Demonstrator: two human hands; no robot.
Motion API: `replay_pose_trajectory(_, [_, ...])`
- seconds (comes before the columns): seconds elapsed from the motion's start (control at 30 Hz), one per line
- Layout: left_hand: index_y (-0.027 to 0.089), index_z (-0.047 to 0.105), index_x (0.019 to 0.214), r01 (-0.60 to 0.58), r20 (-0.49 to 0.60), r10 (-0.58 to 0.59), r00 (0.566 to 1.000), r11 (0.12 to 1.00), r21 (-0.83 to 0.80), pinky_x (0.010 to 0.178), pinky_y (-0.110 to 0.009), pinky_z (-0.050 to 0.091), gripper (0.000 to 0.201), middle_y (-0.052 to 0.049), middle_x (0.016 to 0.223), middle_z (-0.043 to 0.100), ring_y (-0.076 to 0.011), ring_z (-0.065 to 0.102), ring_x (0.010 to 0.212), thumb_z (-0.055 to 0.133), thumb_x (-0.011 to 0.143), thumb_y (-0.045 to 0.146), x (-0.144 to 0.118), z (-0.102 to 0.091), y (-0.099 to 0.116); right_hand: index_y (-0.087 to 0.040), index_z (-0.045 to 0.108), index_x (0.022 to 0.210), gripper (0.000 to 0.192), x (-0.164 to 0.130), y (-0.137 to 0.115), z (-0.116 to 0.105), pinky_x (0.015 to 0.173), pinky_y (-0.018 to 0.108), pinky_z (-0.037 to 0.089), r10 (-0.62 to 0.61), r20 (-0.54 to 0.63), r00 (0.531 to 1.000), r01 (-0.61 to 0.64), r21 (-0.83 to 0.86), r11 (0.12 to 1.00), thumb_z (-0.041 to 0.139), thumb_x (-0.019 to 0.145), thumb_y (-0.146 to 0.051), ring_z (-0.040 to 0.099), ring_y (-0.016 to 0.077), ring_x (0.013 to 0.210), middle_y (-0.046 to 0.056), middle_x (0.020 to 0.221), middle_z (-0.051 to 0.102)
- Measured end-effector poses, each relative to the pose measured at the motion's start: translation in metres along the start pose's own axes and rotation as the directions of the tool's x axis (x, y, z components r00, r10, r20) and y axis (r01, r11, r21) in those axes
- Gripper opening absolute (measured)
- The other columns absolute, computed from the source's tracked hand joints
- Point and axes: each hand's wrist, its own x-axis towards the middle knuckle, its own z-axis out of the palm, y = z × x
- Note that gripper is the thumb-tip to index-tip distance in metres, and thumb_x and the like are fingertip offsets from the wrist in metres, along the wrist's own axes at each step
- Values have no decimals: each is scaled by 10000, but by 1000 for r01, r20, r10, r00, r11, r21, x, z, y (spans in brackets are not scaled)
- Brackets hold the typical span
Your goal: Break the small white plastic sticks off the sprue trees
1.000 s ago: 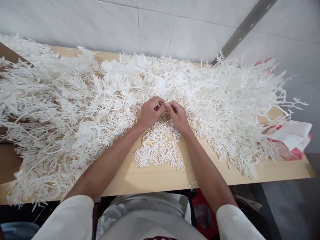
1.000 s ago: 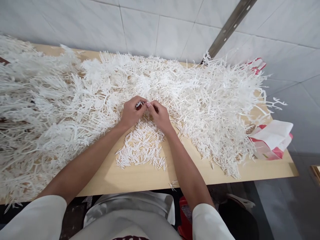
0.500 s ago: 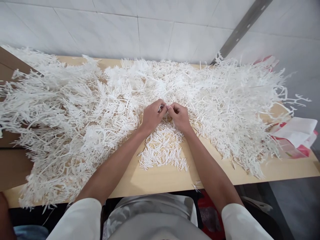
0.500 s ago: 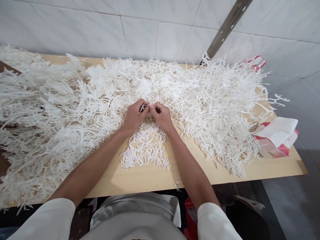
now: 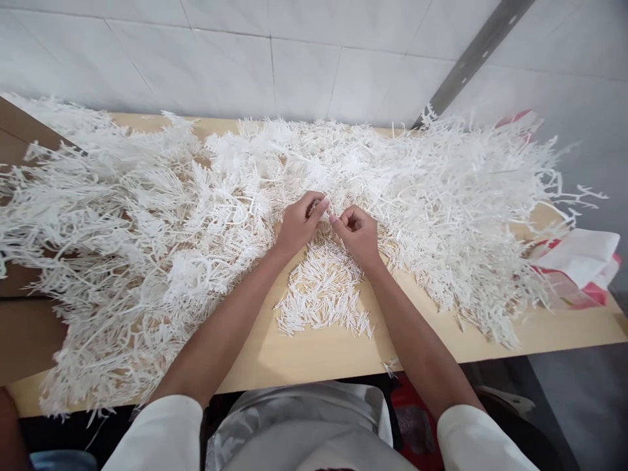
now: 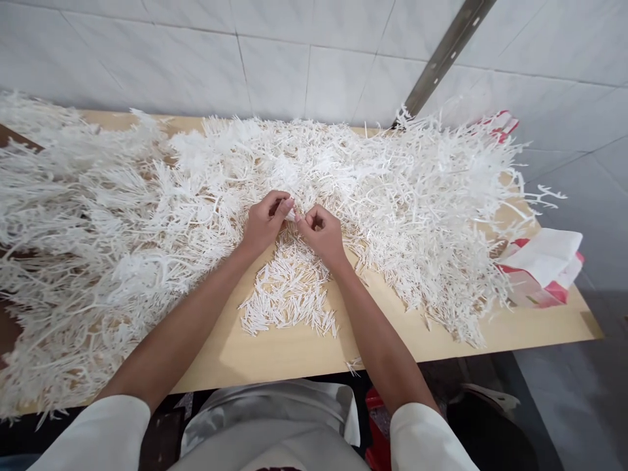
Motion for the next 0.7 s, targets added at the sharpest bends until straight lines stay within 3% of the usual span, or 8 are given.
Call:
replay_pose_trajectory(0.17, [232,599,969,64,50,-58,997,989,-132,574,-233,443,316,33,679,594,-82,546,547,490,923,525,1,-1,-3,-259,572,1009,282,7,3,3,641,261,441,1,8,1000,-1,17,1000,630,847,-483,532,101,692,-18,827,596])
replay_pose_trajectory(0.3, [218,629,970,27,31,-25,999,997,-76,660,-243,471,311,-8,838,672,-107,599,704,529,907,505,1,-2,0,-241,621,1017,307,9,8,4,677,283,461,-15,89,996,25,-108,994,614,853,-500,550,106,719,19,967,648])
replay_pose_trajectory(0.47, [214,647,928,-52,6,52,999,999,15,745,-267,484,251,-41,947,668,-134,610,831,570,896,451,3,-3,3,-243,622,1004,284,7,10,4,666,278,454,-15,61,998,20,-80,997,634,845,-478,551,103,708,4,920,652])
replay_pose_trajectory(0.57, [224,633,906,-80,7,80,997,996,47,745,-272,484,199,-39,931,657,-137,601,827,551,913,404,4,-3,1,-274,594,1097,336,7,9,4,690,280,468,-15,54,998,17,-32,999,656,832,-471,568,116,760,6,954,636])
replay_pose_trajectory(0.7, [233,625,921,-39,111,37,993,999,16,677,-265,479,201,-17,838,663,-125,588,708,503,935,392,2,-3,-2,-304,581,1194,351,9,7,4,777,312,495,-50,62,997,53,-50,997,570,892,-481,593,145,891,37,1069,618])
